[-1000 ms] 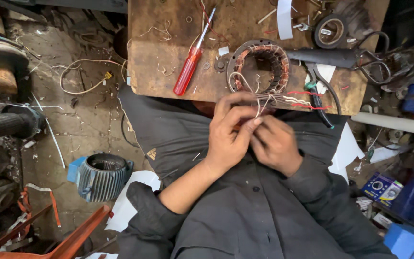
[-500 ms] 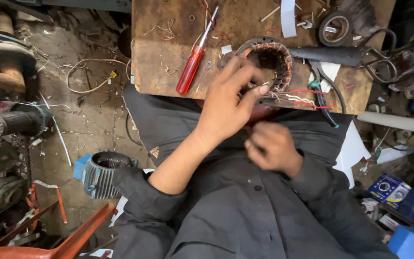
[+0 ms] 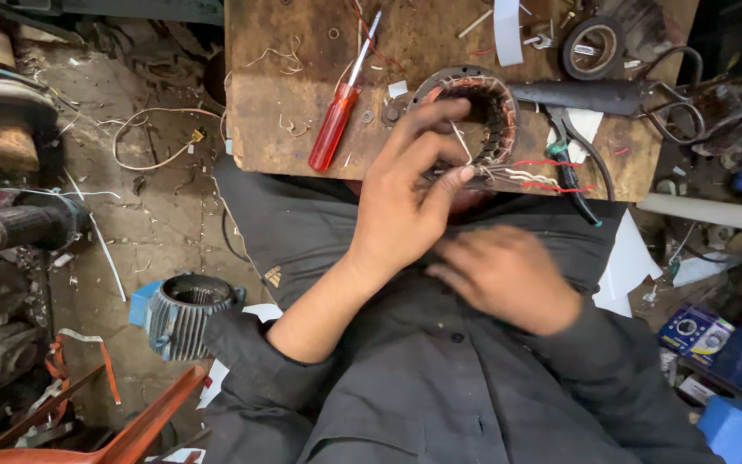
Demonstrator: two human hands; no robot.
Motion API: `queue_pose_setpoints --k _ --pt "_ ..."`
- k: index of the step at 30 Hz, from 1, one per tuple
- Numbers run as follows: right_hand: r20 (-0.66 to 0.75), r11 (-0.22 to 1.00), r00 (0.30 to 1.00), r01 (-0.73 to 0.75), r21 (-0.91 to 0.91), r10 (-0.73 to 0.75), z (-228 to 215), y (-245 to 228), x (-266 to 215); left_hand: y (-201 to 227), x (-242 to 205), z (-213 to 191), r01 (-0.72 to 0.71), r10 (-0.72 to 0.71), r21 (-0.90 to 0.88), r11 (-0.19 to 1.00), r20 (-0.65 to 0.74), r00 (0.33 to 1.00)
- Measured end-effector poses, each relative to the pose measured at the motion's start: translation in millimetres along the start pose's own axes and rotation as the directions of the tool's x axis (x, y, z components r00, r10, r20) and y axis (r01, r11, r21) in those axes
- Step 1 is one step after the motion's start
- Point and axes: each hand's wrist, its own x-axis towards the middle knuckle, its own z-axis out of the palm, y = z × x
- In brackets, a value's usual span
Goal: The person sits on the floor and repairs a circular electrical component by hand, stripping wire insulation, twisting connections, and using pliers to secure the wires. The workspace is cluttered with tools and parts.
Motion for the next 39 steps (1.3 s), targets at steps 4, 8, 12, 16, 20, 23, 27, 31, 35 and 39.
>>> queue_pose_setpoints --k 4,8,12,16,20,23,27,31,35,39 --pt "-0.314 0.985 0.935 -0.144 0.095 0.167 -22 12 3 8 2 -9 0.198 -0.197 -0.003 0.98 0.075 0.978" --pt "-0.459 0.974 0.862 -0.223 0.035 0.214 -22 17 18 9 -2 -8 0.082 -0.084 0.13 0.988 0.009 0.996" --pt "-0.42 0.981 0.889 -0.192 0.023 0.184 -18 19 29 1 -3 -15 -0.007 0.003 0.287 0.958 0.013 1.0" --pt "-0.392 0.983 0.901 -0.167 0.079 0.184 -18 25 29 -14 4 -20 -0.082 0.073 0.185 0.979 0.054 0.996" --pt "-0.336 0.961 0.915 -0.15 0.231 0.223 -20 36 28 -27 26 -20 0.002 0.011 -0.059 0.998 0.203 0.979" --pt "-0.301 0.953 0.921 -0.178 0.246 0.249 -20 43 31 -29 51 -18 -0.039 0.069 -0.105 0.994 0.302 0.951" --pt "-0.264 0.93 0.926 -0.177 0.323 0.268 -22 49 34 -19 47 -18 -0.321 0.301 0.368 0.873 0.113 0.947" --pt "-0.233 0.912 0.929 -0.191 0.362 0.287 -20 56 34 -13 -11 -1 0.022 0.04 0.228 0.973 -0.264 0.964" --pt "-0.202 0.892 0.925 -0.224 0.392 0.321 -19 59 33 -27 -57 23 0.097 -0.01 0.494 0.864 -0.176 0.984" --pt "-0.228 0.911 0.933 -0.183 0.37 0.28 -17 59 33 -52 -62 35 0.227 -0.205 0.289 0.93 -0.102 0.973"
